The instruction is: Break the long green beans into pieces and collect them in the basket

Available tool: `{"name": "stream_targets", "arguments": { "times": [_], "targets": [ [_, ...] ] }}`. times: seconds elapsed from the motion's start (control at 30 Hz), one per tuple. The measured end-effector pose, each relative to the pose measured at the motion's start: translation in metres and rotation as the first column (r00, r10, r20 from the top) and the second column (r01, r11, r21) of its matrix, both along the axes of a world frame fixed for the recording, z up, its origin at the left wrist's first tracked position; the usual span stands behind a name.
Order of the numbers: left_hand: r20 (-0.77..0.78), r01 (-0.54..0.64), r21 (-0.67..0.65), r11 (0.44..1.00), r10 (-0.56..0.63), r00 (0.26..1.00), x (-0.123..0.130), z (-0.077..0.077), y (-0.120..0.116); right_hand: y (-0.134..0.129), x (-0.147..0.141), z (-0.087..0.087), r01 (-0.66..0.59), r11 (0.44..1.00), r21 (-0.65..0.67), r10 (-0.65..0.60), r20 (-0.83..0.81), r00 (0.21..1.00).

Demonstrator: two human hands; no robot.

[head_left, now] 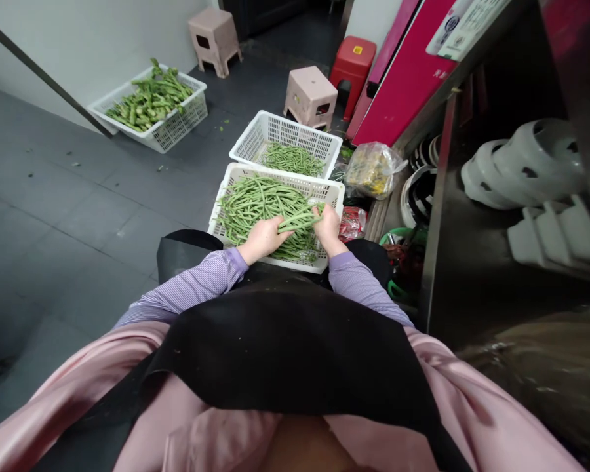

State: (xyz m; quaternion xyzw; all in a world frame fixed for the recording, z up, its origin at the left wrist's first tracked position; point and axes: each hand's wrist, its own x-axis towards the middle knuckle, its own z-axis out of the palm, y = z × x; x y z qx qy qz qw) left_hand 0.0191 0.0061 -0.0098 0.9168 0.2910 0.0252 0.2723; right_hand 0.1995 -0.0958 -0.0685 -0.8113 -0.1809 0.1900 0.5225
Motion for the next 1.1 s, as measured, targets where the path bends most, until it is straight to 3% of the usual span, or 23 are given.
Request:
{"name": "stream_targets", "arguments": {
  "times": [0.07,0.13,0.2,0.27,0.33,0.47,0.53,0.6,0.63,0.67,0.73,0.8,0.83,0.9,1.1],
  "targets": [
    [-0.001,0.038,0.006,0.999,-0.038,0.999,0.0,0.005,0.003,-0.002,0.0,0.003,-0.097,0.995,-0.008,0.095,-0.137,0.986],
    [-0.015,0.104,-0.005,0.995,-0.104,0.995,0.001,0.008,0.012,-0.006,-0.002,0.007,-0.254,0.967,0.035,0.248,-0.378,0.892],
    [-0.063,0.155,0.013,0.988,-0.154,0.986,0.002,0.008,0.022,-0.011,-0.006,0.012,-0.433,0.886,0.166,0.432,-0.634,0.642],
    [-0.134,0.169,0.072,0.983,-0.158,0.978,0.004,0.007,0.028,-0.016,-0.009,0.016,-0.522,0.786,0.332,0.556,-0.748,0.362],
    [-0.191,0.173,0.131,0.976,-0.146,0.971,0.005,0.006,0.029,-0.019,-0.012,0.018,-0.532,0.734,0.423,0.613,-0.749,0.251],
    [-0.233,0.169,0.188,0.967,-0.124,0.965,0.011,0.006,0.029,-0.02,-0.017,0.019,-0.54,0.704,0.461,0.665,-0.694,0.275],
    [-0.194,0.144,0.138,0.98,-0.116,0.974,0.014,0.004,0.037,-0.019,-0.018,0.019,-0.539,0.704,0.462,0.676,-0.668,0.312],
    [-0.103,0.133,-0.071,0.989,-0.14,0.985,0.014,0.0,0.05,-0.018,-0.019,0.019,-0.509,0.723,0.467,0.672,-0.645,0.364],
    [-0.047,0.134,-0.236,0.963,-0.149,0.988,0.012,-0.003,0.058,-0.017,-0.018,0.019,-0.488,0.734,0.472,0.668,-0.63,0.395],
    [0.011,0.133,-0.417,0.899,-0.141,0.99,0.008,-0.005,0.066,-0.017,-0.018,0.019,-0.47,0.742,0.478,0.665,-0.611,0.429],
    [0.095,0.113,-0.725,0.68,-0.063,0.993,0.0,-0.009,0.08,-0.018,-0.017,0.021,-0.453,0.751,0.481,0.66,-0.568,0.491],
    [0.125,0.086,-0.886,0.455,0.057,0.991,-0.008,-0.011,0.085,-0.019,-0.017,0.024,-0.459,0.755,0.469,0.656,-0.538,0.529],
    [0.13,0.078,-0.925,0.373,0.118,0.984,-0.01,-0.011,0.085,-0.019,-0.017,0.025,-0.466,0.755,0.461,0.656,-0.526,0.541],
    [0.129,0.063,-0.96,0.272,0.232,0.964,-0.011,-0.01,0.08,-0.019,-0.019,0.028,-0.487,0.753,0.442,0.658,-0.508,0.556],
    [0.082,0.015,-0.992,0.125,0.555,0.828,0.003,-0.001,0.063,-0.017,-0.022,0.028,-0.525,0.751,0.399,0.658,-0.508,0.555]
  ]
}}
